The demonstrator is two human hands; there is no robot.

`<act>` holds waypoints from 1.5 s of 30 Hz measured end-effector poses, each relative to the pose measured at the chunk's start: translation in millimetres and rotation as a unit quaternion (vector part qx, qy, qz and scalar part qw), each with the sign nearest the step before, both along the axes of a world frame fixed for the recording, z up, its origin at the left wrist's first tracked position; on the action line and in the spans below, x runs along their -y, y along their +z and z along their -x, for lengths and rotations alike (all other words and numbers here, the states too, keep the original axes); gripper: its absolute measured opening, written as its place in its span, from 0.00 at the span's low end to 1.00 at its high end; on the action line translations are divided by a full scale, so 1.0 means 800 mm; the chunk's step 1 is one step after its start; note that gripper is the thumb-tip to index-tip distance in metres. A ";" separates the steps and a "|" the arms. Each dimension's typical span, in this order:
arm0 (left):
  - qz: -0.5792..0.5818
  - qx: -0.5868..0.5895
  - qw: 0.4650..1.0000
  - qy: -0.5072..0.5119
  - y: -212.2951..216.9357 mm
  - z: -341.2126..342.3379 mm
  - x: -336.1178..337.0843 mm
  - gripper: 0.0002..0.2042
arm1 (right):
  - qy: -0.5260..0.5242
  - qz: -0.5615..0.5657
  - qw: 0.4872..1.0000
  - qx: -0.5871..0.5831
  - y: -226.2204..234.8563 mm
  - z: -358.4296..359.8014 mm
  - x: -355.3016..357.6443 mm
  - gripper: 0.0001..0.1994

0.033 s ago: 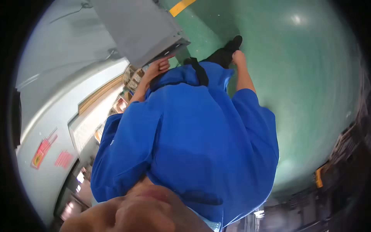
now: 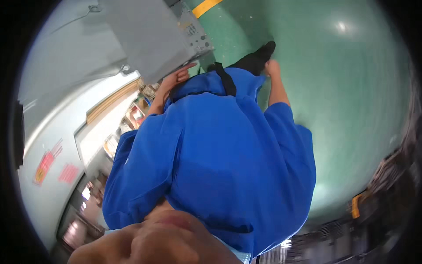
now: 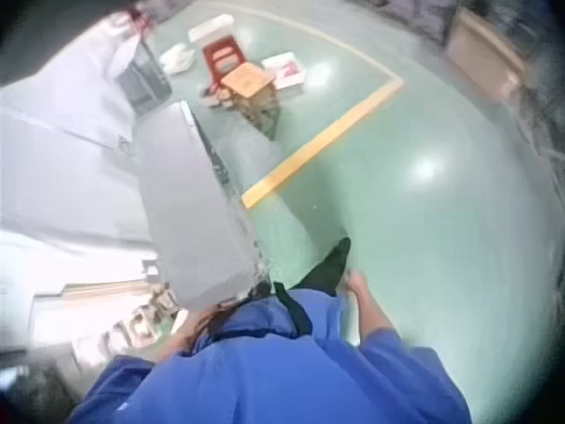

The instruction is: Installing small components and fasteners into a metal cabinet assembly.

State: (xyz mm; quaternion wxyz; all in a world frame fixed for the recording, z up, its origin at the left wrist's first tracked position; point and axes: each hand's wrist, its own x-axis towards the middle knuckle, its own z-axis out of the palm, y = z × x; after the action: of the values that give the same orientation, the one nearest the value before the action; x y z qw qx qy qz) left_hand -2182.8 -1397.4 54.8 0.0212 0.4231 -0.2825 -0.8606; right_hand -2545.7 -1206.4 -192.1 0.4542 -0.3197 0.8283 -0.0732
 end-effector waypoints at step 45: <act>-0.144 0.196 0.659 0.712 -0.075 0.420 0.212 0.14 | 0.371 -0.020 0.924 0.096 0.069 0.456 0.903 0.09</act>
State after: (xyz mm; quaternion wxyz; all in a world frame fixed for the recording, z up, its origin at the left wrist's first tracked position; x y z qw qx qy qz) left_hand -2518.5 -1566.9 -5.5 0.5100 0.6517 0.2347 -0.5100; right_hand -2910.7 -1928.7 -136.7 0.5326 -0.5863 0.6043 0.0863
